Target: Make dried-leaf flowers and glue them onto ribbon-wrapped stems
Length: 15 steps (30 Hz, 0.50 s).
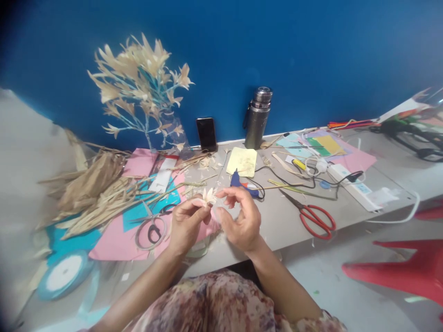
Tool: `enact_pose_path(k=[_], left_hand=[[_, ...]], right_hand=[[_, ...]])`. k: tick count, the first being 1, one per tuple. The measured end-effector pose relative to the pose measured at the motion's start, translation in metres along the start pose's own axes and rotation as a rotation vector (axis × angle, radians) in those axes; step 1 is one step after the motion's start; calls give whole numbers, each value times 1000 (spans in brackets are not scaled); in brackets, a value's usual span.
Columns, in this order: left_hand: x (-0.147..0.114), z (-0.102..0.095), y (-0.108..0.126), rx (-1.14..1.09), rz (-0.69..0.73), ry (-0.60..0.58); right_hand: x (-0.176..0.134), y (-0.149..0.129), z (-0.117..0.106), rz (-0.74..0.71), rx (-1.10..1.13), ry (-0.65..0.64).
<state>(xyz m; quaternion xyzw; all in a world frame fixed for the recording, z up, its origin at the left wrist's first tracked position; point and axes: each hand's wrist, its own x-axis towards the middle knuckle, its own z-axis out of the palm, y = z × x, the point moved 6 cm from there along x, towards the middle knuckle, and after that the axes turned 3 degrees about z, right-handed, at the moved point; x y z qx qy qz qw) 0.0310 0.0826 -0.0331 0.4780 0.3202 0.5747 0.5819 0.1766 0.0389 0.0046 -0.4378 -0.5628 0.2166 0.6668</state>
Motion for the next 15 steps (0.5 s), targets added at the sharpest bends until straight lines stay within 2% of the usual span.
enact_pose_path(k=[2, 4, 7, 10, 15], left_hand=[[-1, 0, -10, -54, -83, -15], [-2, 1, -17, -86, -141, -44], [-2, 2, -20, -74, -162, -73], [-1, 3, -17, -90, -168, -70], [-3, 5, -21, -217, -273, -66]], right_hand=[[1, 0, -3, -6, -19, 24], [3, 0, -2, -15, -49, -9], [4, 1, 2, -16, -96, -65], [3, 2, 1, -28, -128, -41], [-1, 4, 0, -55, -141, 10]])
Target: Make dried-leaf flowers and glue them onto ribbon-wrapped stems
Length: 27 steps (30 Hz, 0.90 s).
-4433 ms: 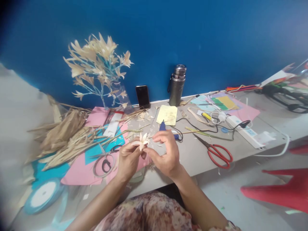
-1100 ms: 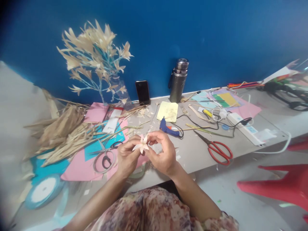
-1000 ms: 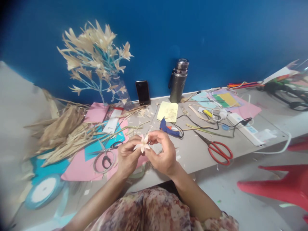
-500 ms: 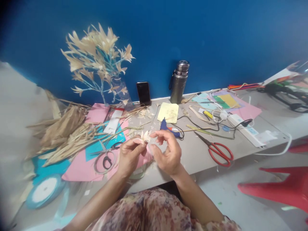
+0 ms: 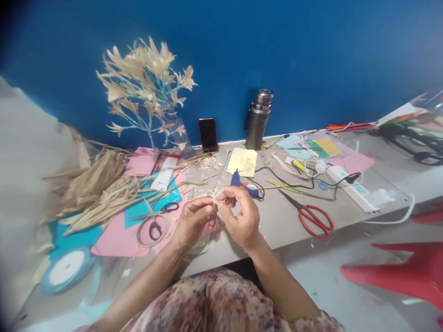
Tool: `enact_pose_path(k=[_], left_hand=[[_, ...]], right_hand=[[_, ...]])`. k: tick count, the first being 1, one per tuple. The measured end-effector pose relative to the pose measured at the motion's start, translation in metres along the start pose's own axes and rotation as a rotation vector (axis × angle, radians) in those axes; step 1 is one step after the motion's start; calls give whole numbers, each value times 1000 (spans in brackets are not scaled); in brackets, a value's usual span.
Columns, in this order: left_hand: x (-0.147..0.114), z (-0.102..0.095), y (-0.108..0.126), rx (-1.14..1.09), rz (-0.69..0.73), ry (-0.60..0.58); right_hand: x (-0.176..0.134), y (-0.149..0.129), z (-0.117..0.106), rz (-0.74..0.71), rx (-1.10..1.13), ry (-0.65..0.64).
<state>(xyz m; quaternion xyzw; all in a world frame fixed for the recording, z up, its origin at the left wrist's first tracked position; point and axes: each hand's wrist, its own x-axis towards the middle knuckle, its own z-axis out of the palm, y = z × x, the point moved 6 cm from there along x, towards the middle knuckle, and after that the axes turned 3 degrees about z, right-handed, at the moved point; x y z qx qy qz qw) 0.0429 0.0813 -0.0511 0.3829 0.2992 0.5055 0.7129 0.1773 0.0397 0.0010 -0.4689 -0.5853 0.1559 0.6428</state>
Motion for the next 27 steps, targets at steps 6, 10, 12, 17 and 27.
enact_pose_path(k=[6, 10, 12, 17, 27], left_hand=[[1, -2, -2, 60, 24, -12], [0, -1, 2, 136, 76, -32], [0, -1, 7, 165, 140, -18], [-4, -4, 21, 269, 344, 25], [-9, -8, 26, 316, 367, 8]], right_hand=[[-1, -7, 2, -126, -106, -10], [0, -12, 3, -144, -115, -38], [-1, -12, 2, -133, -99, -42], [-6, -6, -6, -96, 9, 16], [-12, 10, -5, -52, -216, -149]])
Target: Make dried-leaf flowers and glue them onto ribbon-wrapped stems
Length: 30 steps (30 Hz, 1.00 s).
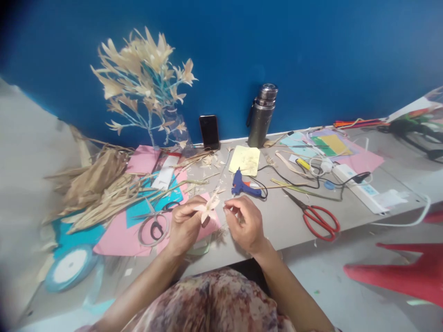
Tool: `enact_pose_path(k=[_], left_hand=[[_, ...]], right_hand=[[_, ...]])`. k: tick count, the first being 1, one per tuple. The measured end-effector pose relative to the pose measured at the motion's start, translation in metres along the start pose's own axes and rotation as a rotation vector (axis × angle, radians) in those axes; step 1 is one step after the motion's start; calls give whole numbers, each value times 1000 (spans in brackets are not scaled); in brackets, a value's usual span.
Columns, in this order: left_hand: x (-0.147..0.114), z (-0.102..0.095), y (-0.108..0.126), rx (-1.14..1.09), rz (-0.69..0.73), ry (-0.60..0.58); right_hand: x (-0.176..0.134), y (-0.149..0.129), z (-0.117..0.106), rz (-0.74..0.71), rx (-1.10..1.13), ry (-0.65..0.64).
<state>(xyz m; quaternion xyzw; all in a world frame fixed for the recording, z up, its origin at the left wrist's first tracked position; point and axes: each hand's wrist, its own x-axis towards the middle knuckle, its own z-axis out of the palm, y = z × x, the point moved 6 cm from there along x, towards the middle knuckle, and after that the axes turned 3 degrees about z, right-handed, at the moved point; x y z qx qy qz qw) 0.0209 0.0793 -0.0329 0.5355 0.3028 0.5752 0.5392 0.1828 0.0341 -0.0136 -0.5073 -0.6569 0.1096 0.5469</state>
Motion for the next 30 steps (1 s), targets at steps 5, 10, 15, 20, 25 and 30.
enact_pose_path(k=[5, 10, 15, 20, 25, 30], left_hand=[[1, -2, -4, -82, -76, 10], [1, -2, -7, -209, -134, 10], [0, 1, -13, -335, -226, 4], [5, -6, -24, -367, -285, 164], [10, -15, -25, -161, -212, 221], [11, -17, -20, -38, -180, 197]], right_hand=[[-20, 17, -6, 37, -58, -44], [-45, 31, -8, 92, -86, -107], [-55, 38, -5, 97, -61, -133], [-57, 51, -5, 194, -86, -110], [-60, 61, -5, 270, -78, -113], [-60, 59, -4, 258, -68, -118]])
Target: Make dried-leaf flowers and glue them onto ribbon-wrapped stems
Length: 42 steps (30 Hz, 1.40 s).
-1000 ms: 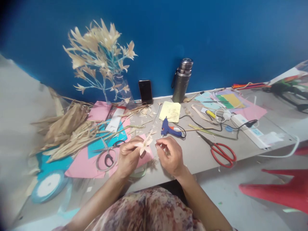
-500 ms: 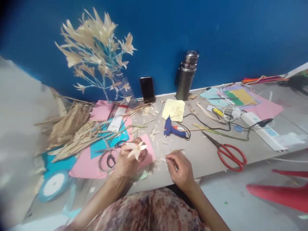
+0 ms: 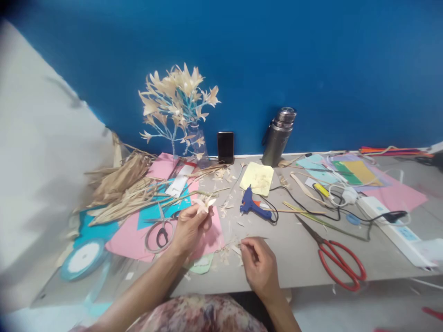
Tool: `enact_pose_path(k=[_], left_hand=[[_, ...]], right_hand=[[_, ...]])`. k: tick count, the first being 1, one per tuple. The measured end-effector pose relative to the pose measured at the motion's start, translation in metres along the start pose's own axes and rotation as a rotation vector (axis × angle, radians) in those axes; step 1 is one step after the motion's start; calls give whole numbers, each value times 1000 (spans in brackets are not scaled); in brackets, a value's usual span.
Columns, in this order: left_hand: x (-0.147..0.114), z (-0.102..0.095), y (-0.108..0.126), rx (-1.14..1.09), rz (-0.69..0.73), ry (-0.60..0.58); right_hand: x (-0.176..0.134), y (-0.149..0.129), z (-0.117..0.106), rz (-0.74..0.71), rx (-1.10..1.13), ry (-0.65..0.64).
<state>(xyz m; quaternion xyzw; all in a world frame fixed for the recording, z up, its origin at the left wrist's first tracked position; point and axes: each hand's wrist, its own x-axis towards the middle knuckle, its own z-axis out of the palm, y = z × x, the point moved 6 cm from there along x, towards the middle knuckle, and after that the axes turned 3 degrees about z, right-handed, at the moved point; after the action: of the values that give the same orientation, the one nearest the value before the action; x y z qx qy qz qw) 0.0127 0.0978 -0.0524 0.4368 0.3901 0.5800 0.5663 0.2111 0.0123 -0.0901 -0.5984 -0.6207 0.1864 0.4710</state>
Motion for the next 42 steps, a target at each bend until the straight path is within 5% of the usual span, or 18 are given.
enact_pose_path(k=[17, 23, 28, 32, 42], left_hand=[[1, 2, 3, -77, 76, 29], [1, 4, 13, -133, -2, -58], [3, -4, 19, -166, -138, -151], [13, -19, 18, -112, -90, -153], [25, -35, 19, 163, 81, -196]], right_hand=[[-2, 3, 5, -46, -35, -37], [20, -32, 5, -116, 9, -97], [73, -71, 30, -40, 252, -264], [104, -81, 64, 15, 469, -380], [116, -72, 93, 133, 701, -463]])
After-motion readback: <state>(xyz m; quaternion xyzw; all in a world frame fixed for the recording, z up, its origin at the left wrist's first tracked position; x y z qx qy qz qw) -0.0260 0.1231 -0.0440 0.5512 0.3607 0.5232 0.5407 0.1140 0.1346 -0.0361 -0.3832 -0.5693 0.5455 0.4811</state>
